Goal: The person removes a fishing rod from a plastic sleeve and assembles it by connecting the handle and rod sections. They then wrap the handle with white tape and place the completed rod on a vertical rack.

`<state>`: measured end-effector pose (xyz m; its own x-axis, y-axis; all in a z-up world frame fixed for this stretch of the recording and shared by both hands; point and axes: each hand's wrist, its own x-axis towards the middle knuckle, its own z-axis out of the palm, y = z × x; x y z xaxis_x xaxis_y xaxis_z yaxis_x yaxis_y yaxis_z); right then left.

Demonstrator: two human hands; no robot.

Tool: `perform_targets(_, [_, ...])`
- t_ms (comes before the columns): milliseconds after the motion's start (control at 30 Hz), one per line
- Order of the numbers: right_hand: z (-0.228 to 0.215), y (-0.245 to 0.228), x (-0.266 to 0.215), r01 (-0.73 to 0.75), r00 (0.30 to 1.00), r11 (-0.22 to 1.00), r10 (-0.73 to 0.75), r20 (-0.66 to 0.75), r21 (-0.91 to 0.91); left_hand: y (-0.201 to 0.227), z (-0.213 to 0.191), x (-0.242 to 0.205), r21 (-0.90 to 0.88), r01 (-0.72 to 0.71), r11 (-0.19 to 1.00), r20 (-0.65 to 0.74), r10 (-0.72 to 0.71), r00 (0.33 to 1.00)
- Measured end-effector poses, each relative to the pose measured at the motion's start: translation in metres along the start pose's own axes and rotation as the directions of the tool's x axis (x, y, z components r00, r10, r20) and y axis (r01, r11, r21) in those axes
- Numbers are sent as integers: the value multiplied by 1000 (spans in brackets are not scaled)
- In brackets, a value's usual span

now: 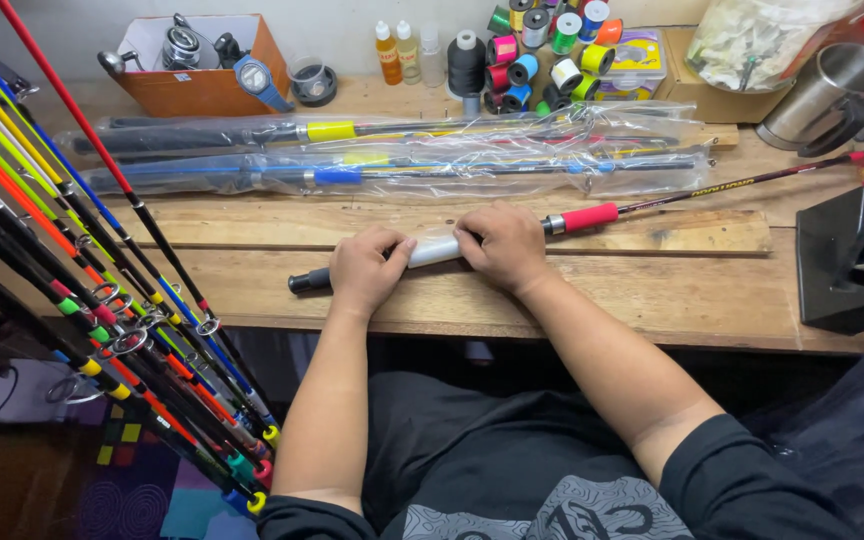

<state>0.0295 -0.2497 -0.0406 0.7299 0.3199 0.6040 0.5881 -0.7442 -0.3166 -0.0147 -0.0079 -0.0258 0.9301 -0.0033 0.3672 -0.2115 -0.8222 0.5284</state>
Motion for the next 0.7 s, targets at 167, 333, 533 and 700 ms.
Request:
perform_targets(167, [5, 0, 1, -41, 999, 999, 41, -12, -2, -7, 11, -2, 80, -87, 993, -80, 94, 992])
perform_targets(333, [5, 0, 2, -56, 998, 998, 55, -11, -4, -6, 11, -3, 112, -103, 988, -103, 115, 988])
perform_targets(533, [1, -2, 2, -50, 998, 999, 50, 30, -9, 0, 10, -2, 177, -115, 977, -79, 131, 988])
perform_targets(700, [3, -1, 1, -10, 1000, 996, 12, 16, -91, -7, 16, -7, 327, -184, 927, -123, 235, 964])
